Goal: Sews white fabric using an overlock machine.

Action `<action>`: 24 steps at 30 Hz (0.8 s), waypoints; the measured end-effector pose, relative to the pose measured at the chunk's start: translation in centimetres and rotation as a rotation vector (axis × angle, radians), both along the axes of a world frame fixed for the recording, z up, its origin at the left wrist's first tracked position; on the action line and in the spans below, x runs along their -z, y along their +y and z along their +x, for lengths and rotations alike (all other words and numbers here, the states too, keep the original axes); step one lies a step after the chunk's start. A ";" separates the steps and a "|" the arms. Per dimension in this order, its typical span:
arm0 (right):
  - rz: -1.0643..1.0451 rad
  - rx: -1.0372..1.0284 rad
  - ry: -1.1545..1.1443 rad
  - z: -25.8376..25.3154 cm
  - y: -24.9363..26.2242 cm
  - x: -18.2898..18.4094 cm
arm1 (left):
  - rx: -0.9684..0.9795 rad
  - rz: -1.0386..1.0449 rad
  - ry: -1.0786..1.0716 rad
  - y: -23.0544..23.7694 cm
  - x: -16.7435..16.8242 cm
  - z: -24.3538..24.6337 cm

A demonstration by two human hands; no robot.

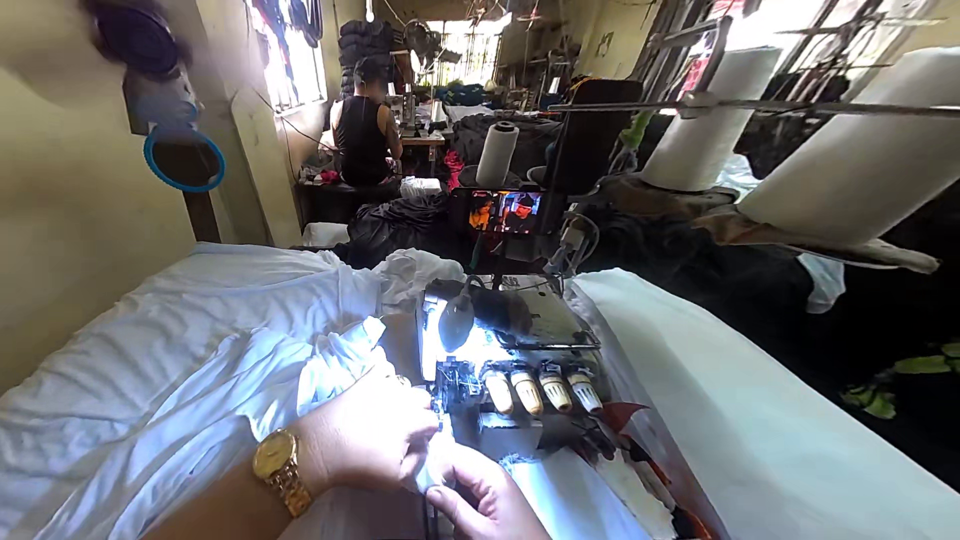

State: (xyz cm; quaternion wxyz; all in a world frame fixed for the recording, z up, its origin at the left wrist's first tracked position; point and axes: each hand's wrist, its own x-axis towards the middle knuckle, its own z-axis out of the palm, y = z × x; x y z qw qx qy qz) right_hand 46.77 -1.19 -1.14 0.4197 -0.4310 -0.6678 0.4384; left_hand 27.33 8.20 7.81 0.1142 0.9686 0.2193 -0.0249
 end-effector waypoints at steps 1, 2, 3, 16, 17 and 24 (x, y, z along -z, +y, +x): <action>0.004 0.005 -0.012 0.1 0.2 -0.1 | -0.013 -0.009 0.013 0.2 0.0 0.0; 0.006 0.011 -0.018 0.1 0.4 -0.2 | -0.043 -0.009 0.036 0.5 -0.1 -0.1; 0.008 0.015 -0.020 0.2 0.6 -0.2 | -0.080 0.000 0.060 0.9 -0.2 -0.2; 0.442 0.250 -0.247 0.1 -1.1 2.6 | -0.067 -0.082 -0.134 -0.5 2.1 -0.9; 0.452 0.266 -0.264 0.1 -1.1 2.6 | -0.061 -0.091 -0.160 -0.5 2.4 -1.2; 0.476 0.359 -0.367 0.3 -0.1 1.8 | -0.226 0.378 -0.461 -5.1 7.1 0.4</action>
